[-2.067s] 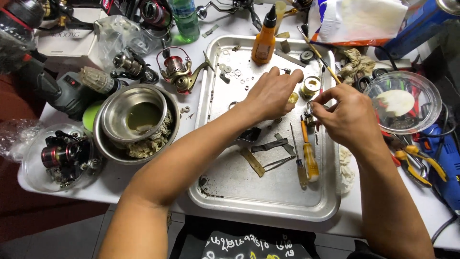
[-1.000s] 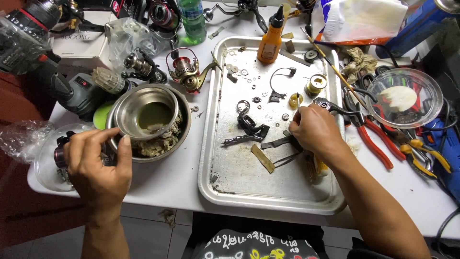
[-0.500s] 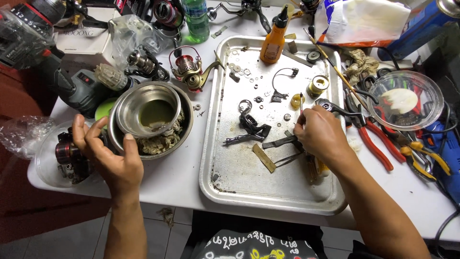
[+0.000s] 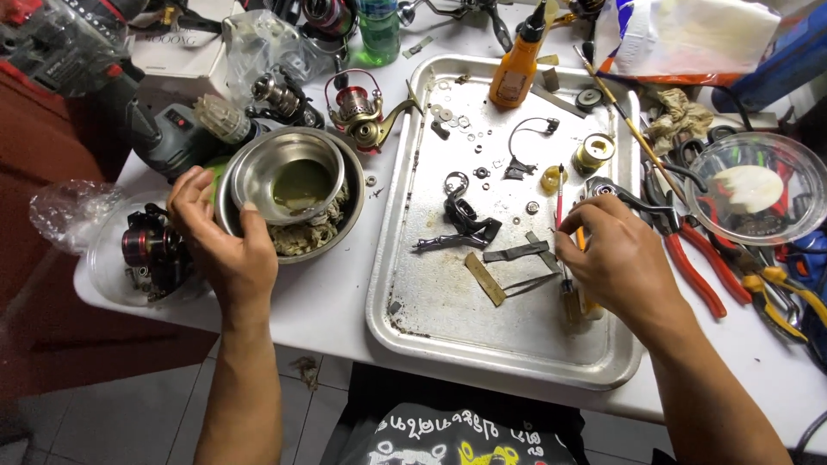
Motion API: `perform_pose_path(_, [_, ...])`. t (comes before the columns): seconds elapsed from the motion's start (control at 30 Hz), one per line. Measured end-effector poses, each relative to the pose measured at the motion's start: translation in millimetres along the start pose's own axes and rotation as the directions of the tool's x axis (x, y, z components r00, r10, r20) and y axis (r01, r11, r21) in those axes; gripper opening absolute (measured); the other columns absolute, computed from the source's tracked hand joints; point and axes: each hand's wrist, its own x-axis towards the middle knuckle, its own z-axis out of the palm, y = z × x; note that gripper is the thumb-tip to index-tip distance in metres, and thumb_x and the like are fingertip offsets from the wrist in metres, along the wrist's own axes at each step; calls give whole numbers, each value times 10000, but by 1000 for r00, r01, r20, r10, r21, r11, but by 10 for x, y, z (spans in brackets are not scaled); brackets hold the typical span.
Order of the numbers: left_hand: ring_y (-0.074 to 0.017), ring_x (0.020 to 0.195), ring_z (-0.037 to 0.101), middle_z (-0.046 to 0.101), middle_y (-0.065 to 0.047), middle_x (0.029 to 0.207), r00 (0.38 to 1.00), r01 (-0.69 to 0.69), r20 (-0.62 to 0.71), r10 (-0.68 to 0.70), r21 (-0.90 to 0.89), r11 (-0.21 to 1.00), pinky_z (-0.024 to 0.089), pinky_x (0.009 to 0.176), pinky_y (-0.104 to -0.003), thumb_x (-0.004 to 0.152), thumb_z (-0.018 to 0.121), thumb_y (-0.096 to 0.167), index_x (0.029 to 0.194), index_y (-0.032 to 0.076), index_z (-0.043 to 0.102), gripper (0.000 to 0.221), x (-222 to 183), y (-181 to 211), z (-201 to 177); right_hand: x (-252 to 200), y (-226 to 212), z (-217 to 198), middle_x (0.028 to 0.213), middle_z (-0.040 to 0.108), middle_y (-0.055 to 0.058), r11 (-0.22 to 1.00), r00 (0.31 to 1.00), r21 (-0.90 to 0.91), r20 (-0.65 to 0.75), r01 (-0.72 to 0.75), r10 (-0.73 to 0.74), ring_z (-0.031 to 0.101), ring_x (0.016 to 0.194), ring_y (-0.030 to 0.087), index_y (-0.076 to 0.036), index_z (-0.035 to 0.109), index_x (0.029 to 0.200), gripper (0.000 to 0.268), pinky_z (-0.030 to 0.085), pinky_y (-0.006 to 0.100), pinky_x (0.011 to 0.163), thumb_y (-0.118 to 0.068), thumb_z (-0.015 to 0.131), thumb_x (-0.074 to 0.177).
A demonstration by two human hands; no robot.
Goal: The person cleans a small black fishing reel component by dipping it into a metal bowl of liquid and scrubbing it with a brush. They then wipe the part with a cloth and place it on a tray with other disassembled reel parts.
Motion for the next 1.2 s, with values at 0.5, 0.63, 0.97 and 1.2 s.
perform_pose_path(0.5, [-405,1064,498,391,-223,1175,936,-36,344,-70,293,955,429,886,-499,703,436,-97,1157,-34,460,459,361,84,-34,-13,-45,-165,1018,611,-27,1000,994,10,104,-22,21,601,799,207,-108,664,855,214,434,376,724,-315,626,818])
perform_pose_path(0.63, [-408,1088,489,370,-229,1185,930,-93,368,-8,256,962,386,996,-467,697,402,-114,1171,-67,453,479,405,241,-106,-70,-57,-250,1007,612,-16,996,998,85,48,40,-44,557,616,163,-111,667,839,155,449,335,576,-261,648,811])
perform_pose_path(0.97, [-387,1175,435,364,-225,1254,864,-217,485,138,110,970,411,997,-444,755,406,-105,1222,-49,435,472,283,802,-201,-233,-283,-477,976,617,115,838,852,182,-216,515,-477,605,831,188,-21,652,872,130,512,302,744,-118,674,789])
perform_pose_path(1.2, [-104,511,445,315,-193,1345,696,-102,713,90,-25,994,345,280,-172,722,417,-143,1262,91,375,590,-255,1089,108,-290,-504,-348,889,584,127,655,680,189,-245,732,-691,562,783,263,-45,608,827,89,469,341,673,-40,678,772])
